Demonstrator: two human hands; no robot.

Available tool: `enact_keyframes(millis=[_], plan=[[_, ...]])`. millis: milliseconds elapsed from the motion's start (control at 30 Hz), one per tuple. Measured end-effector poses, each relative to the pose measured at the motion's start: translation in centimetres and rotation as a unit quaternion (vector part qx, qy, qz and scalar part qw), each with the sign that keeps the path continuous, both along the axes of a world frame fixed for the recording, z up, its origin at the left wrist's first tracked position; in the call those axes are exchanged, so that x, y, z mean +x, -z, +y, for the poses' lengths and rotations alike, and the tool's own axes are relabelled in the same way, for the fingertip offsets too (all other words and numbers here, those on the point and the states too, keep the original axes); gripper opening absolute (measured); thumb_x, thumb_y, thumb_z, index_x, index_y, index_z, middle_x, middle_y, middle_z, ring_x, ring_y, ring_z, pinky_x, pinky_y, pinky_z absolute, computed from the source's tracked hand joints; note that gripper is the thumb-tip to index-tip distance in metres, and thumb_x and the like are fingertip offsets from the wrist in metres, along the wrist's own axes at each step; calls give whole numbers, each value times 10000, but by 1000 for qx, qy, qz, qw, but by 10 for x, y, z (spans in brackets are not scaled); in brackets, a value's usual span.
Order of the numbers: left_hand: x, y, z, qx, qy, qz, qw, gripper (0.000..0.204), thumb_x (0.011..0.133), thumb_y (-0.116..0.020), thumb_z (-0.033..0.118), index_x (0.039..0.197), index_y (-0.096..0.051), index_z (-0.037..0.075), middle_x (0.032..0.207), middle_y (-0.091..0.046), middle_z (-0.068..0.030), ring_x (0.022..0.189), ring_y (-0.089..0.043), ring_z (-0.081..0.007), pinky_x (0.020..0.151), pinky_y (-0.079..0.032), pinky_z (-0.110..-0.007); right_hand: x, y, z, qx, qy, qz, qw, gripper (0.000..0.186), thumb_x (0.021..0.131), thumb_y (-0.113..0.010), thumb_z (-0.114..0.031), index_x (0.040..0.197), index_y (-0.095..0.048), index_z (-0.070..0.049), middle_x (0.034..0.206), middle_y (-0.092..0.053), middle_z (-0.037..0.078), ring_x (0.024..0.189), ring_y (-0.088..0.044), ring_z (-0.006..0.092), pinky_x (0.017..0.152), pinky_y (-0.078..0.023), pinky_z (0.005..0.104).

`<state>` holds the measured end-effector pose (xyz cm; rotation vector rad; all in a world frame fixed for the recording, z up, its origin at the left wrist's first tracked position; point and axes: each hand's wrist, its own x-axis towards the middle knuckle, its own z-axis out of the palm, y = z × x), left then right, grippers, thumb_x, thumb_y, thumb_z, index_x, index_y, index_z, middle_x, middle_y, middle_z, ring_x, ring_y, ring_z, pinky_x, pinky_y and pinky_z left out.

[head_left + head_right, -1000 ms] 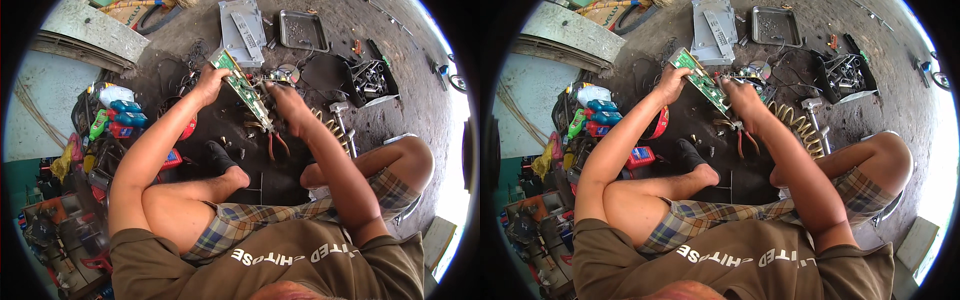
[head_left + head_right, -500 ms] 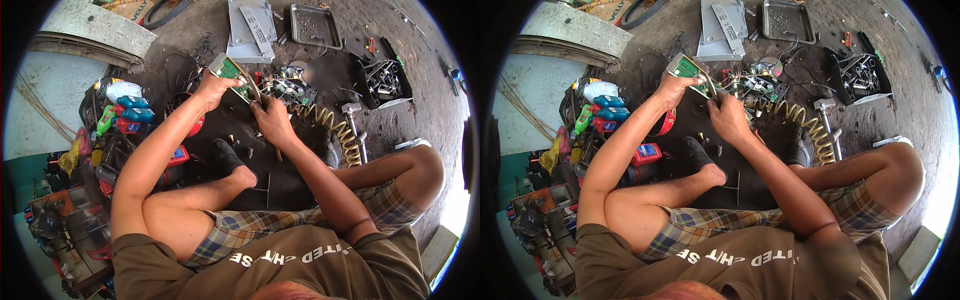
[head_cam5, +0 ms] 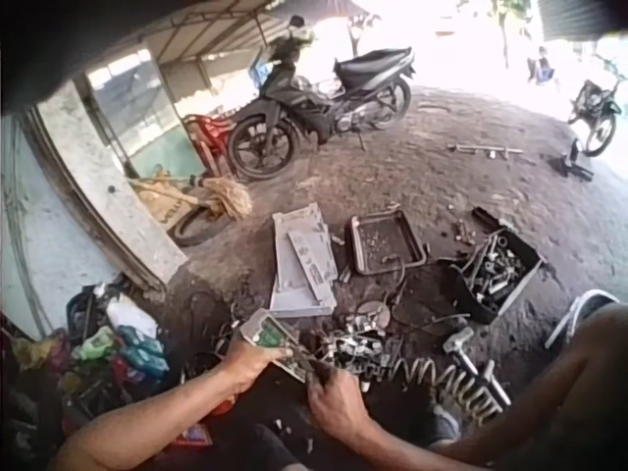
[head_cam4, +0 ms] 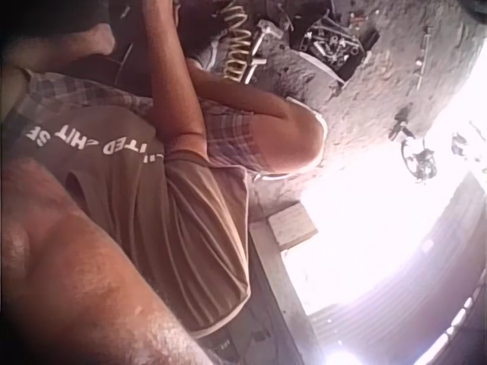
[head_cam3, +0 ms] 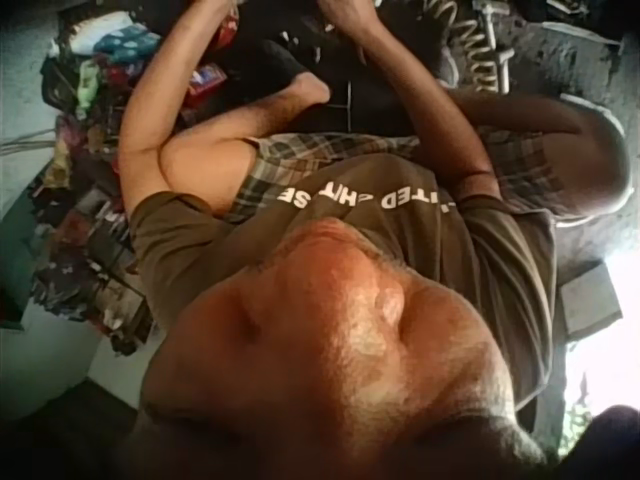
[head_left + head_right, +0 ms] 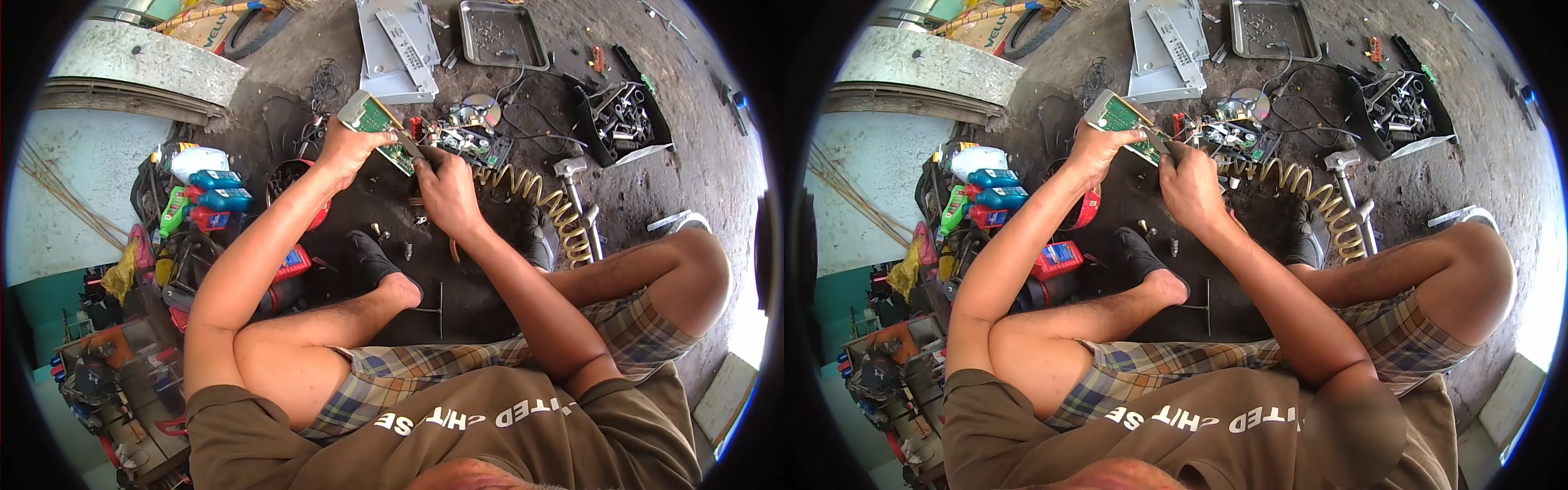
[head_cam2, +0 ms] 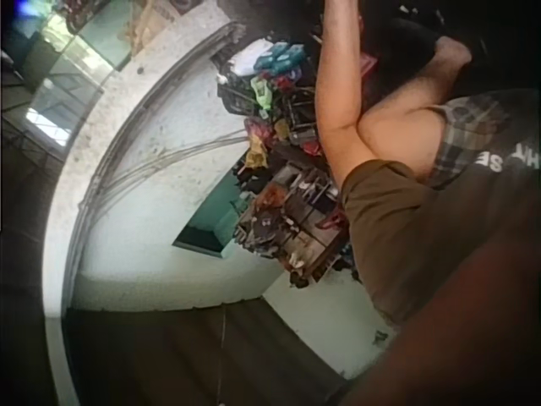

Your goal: The person sits on the floor and uses pliers to remove a small metal component from a green circuit board. They then use the pliers to manipulate and adjust wires and components on the board.

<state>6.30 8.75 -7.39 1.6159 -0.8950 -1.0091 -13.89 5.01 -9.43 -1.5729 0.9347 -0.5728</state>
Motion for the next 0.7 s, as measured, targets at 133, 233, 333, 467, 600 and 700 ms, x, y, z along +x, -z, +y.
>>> enact_keyframes(millis=[133,233,333,467,600,700], plan=[[2,2,1,-7,4,-1,1000,367,834,-741,-125,1180,-708,-6,1169,-780,-139,1065,-746,-192,957,-593,-336,1,-5,2,19,16,-17,1000,319,990,-570,-166,1136,-716,77,823,-677,342,848,-689,520,801,-525,537],[1,3,1,-24,10,20,999,369,836,-726,-130,1183,-707,-7,1177,-778,-138,1076,-745,-198,964,-593,-338,-1,-10,2,32,11,-1,999,324,986,-576,-170,1132,-721,80,816,-677,342,839,-697,513,796,-528,537],[1,1,1,-12,12,11,1000,372,836,-710,-138,1185,-705,-10,1188,-776,-140,1088,-745,-205,983,-588,-345,0,-5,2,29,18,-14,999,328,986,-575,-171,1139,-725,78,837,-675,354,863,-692,522,807,-528,540],[3,4,3,-9,2,4,1000,351,831,-723,-128,1162,-721,-12,1157,-779,-127,1044,-747,-192,963,-592,-341,2,1,3,57,18,-17,998,373,989,-618,-174,1216,-714,105,807,-730,212,720,-697,250,716,-530,420],[-2,1,3,-23,-7,8,1000,299,818,-770,-102,1101,-757,-7,1072,-790,-94,952,-749,-159,889,-606,-326,0,-12,-2,281,28,-76,956,338,1014,-627,-148,1184,-726,126,846,-742,129,707,-669,199,666,-509,353],[-7,1,2,-19,0,-20,1000,284,819,-773,-93,1088,-763,-1,1060,-791,-82,948,-745,-146,879,-602,-319,-2,-12,-5,350,26,-102,931,318,1031,-629,-132,1181,-729,130,871,-745,115,725,-660,167,679,-516,326]])
